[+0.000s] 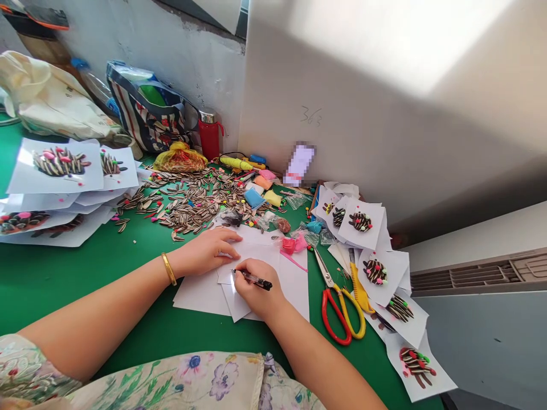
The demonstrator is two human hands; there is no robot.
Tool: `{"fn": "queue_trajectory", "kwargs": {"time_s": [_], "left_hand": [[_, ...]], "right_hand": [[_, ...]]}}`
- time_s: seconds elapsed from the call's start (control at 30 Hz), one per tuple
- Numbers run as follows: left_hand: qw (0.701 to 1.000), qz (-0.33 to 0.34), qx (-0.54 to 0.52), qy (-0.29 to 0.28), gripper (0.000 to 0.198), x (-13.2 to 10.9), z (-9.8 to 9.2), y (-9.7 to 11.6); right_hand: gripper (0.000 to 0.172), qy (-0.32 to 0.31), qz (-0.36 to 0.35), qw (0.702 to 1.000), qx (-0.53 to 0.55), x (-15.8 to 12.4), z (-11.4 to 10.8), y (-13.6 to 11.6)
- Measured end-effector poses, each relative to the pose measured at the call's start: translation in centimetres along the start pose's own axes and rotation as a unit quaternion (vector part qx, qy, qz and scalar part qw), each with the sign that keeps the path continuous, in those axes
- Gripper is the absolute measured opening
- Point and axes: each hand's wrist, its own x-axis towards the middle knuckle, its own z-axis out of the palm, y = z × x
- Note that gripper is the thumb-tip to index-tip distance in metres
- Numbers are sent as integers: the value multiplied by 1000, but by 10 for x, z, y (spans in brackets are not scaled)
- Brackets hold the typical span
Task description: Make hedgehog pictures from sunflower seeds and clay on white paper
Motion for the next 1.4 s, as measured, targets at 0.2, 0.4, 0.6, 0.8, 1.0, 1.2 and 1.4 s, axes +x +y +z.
{"fn": "queue_trajectory", "kwargs": {"time_s": [0.2, 0.4, 0.6, 0.8, 1.0, 1.2, 1.4], "left_hand": [[1000, 5, 10, -2, 17, 0, 1, -1], [1000, 6, 2, 6, 16, 0, 2, -1], [1000, 6, 4, 3, 16, 0, 1, -1], [1000, -1, 7, -4, 17, 0, 1, -1], [1000, -2, 8, -7, 17, 0, 1, -1], [1000, -6, 13, -11, 18, 0, 0, 1], [1000, -5, 18, -14, 19, -1, -1, 1]], "right_hand": [[11, 19, 11, 1000, -10, 1, -3, 4], [13, 35, 17, 999, -2, 1, -4, 9], [13, 21, -7, 1000, 21, -3, -2, 5], [14, -8, -15, 1000, 25, -3, 2, 2], [14, -10, -21, 1000, 18, -3, 2, 3], [14, -13, -23, 1000, 9, -2, 3, 2], [15, -19, -6, 1000, -9, -1, 1, 0]]}}
